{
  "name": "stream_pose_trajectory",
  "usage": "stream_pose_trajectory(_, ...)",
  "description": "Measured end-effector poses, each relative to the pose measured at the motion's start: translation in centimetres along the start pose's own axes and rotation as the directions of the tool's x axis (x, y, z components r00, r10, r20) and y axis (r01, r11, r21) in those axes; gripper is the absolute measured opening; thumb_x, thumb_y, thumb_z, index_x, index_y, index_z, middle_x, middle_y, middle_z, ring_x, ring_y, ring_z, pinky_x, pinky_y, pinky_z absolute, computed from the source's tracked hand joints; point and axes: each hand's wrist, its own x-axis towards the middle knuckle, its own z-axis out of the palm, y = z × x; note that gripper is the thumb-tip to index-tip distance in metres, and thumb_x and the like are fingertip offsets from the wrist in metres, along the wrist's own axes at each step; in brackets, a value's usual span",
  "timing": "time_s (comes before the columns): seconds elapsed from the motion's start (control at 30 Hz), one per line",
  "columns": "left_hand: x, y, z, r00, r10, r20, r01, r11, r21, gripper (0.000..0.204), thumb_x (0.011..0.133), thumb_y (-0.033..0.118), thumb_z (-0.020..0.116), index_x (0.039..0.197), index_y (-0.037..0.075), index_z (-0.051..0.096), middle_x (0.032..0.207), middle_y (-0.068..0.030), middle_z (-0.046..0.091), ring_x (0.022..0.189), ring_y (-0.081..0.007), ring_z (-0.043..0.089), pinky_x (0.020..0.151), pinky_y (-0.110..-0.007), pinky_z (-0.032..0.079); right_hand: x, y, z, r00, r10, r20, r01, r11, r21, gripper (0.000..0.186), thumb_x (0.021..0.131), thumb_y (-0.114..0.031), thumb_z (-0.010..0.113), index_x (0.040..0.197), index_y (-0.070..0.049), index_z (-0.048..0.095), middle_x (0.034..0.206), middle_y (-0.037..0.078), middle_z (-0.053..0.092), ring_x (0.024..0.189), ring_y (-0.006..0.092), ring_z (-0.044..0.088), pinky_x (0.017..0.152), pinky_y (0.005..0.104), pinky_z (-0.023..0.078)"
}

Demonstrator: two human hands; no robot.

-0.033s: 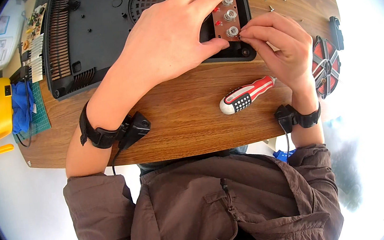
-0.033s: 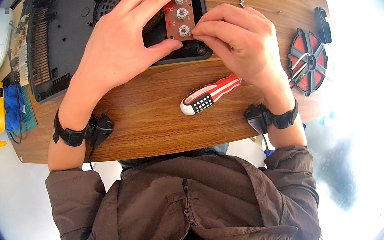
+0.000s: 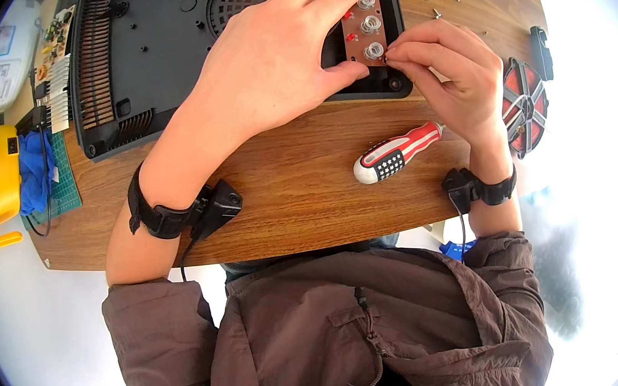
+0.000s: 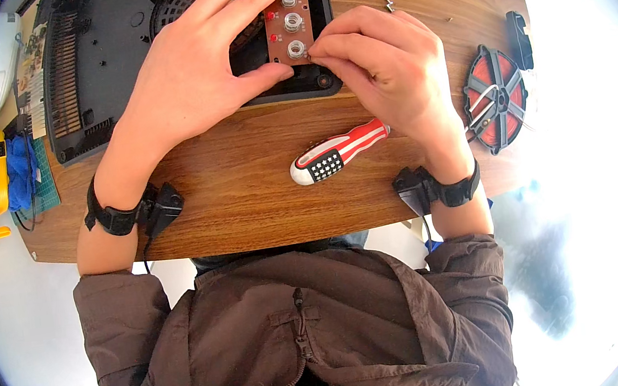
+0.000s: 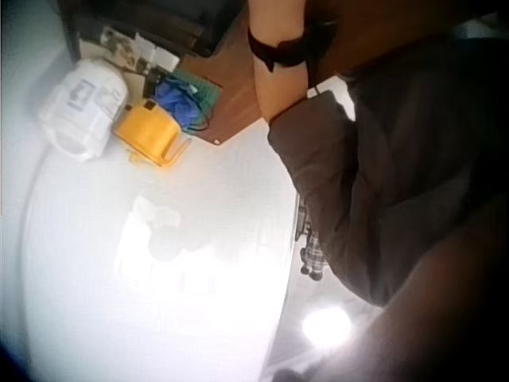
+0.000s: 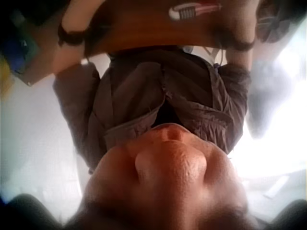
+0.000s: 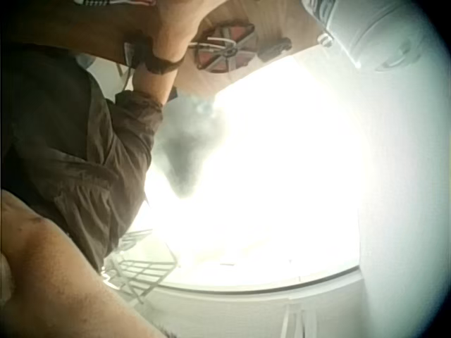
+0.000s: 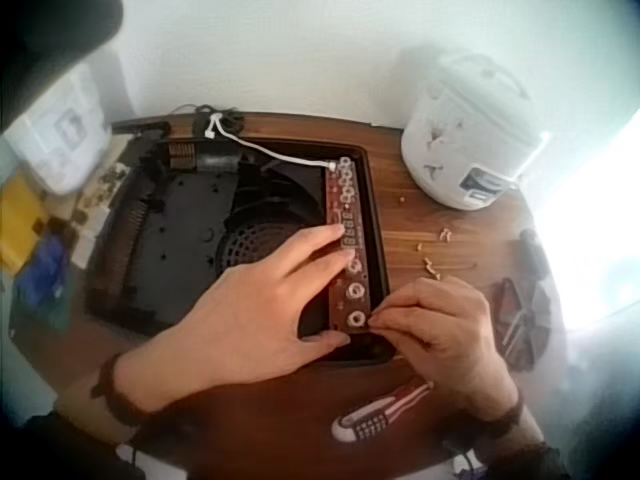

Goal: The person disassembles a black electronic device using a screwdriver, removes the casing to access the internal circuit board and fan, and then reassembles the device by securing the casing with screws.

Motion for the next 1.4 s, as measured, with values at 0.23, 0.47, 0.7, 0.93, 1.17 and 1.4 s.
stream_pose_trajectory(0.23, 0.1, 0.6, -0.8, 1.000, -0.017, 0.025, 0.018, 0.999, -0.037, 0.065, 0.083, 0.026, 0.082, 0.136, -0.002, 0.056, 0.149, -0.0189, 0.048, 0.109, -0.0377, 0.068, 0.084, -0.041, 0.060, 0.2, -0.2, -0.5, 0.999, -0.017, 0.038, 0.018, 1.000, -0.025, 0.014, 0.075, -0.007, 0.081, 0.088, -0.011, 0.077, 0.089, -0.002, 0.071, 0.072, 0.0174, 0.065, 0.064, 0.0300, 0.046)
stream_pose_trajectory(0.47, 0.1, 0.3, -0.5, 0.999, -0.021, 0.025, 0.021, 1.000, -0.017, 0.065, 0.084, 0.026, 0.082, 0.136, -0.002, 0.056, 0.149, -0.0193, 0.047, 0.108, -0.0378, 0.069, 0.084, -0.041, 0.060, 0.0, -0.2, -0.9, 0.997, -0.007, 0.083, 0.004, 0.999, 0.040, 0.017, 0.073, -0.006, 0.080, 0.090, -0.010, 0.079, 0.092, -0.002, 0.071, 0.079, 0.0171, 0.067, 0.068, 0.0309, 0.047)
stream_pose_trajectory(0.7, 0.2, 0.9, -0.5, 0.997, -0.067, 0.036, 0.067, 0.998, -0.013, 0.065, 0.084, 0.027, 0.082, 0.136, -0.001, 0.057, 0.149, -0.0191, 0.048, 0.109, -0.0376, 0.069, 0.084, -0.041, 0.060, 0.2, -0.6, -0.9, 0.995, 0.023, 0.094, -0.028, 0.998, 0.052, 0.012, 0.075, -0.006, 0.080, 0.086, -0.008, 0.077, 0.091, -0.001, 0.071, 0.079, 0.0188, 0.067, 0.069, 0.0321, 0.047)
stream_pose_trajectory(0.93, 0.2, 1.1, -0.5, 0.999, -0.042, 0.008, 0.042, 0.999, 0.004, 0.066, 0.083, 0.027, 0.083, 0.137, 0.000, 0.057, 0.149, -0.0179, 0.047, 0.113, -0.0374, 0.067, 0.086, -0.042, 0.060, 0.7, -0.5, -1.0, 0.993, -0.007, 0.120, 0.002, 0.999, 0.045, 0.009, 0.076, -0.006, 0.081, 0.082, -0.007, 0.075, 0.088, -0.001, 0.069, 0.079, 0.0193, 0.065, 0.073, 0.0338, 0.045)
stream_pose_trajectory(1.17, 0.1, 0.2, -0.4, 1.000, -0.016, 0.011, 0.016, 1.000, -0.012, 0.068, 0.083, 0.028, 0.083, 0.139, 0.001, 0.057, 0.150, -0.0165, 0.047, 0.116, -0.0370, 0.066, 0.088, -0.042, 0.059, 0.2, -0.5, -0.9, 0.994, 0.065, 0.093, -0.075, 0.991, 0.109, 0.009, 0.077, -0.007, 0.082, 0.085, -0.009, 0.078, 0.089, -0.002, 0.070, 0.079, 0.0174, 0.065, 0.075, 0.0337, 0.044)
stream_pose_trajectory(1.4, 0.3, 0.9, -0.6, 0.999, -0.045, 0.025, 0.045, 0.999, 0.015, 0.067, 0.082, 0.027, 0.084, 0.138, 0.001, 0.057, 0.151, -0.0165, 0.047, 0.116, -0.0371, 0.065, 0.089, -0.041, 0.059, -0.4, -0.6, -0.4, 0.982, 0.180, 0.065, -0.189, 0.964, 0.189, 0.013, 0.078, -0.005, 0.081, 0.091, -0.007, 0.079, 0.093, 0.002, 0.072, 0.079, 0.0191, 0.068, 0.074, 0.0314, 0.049)
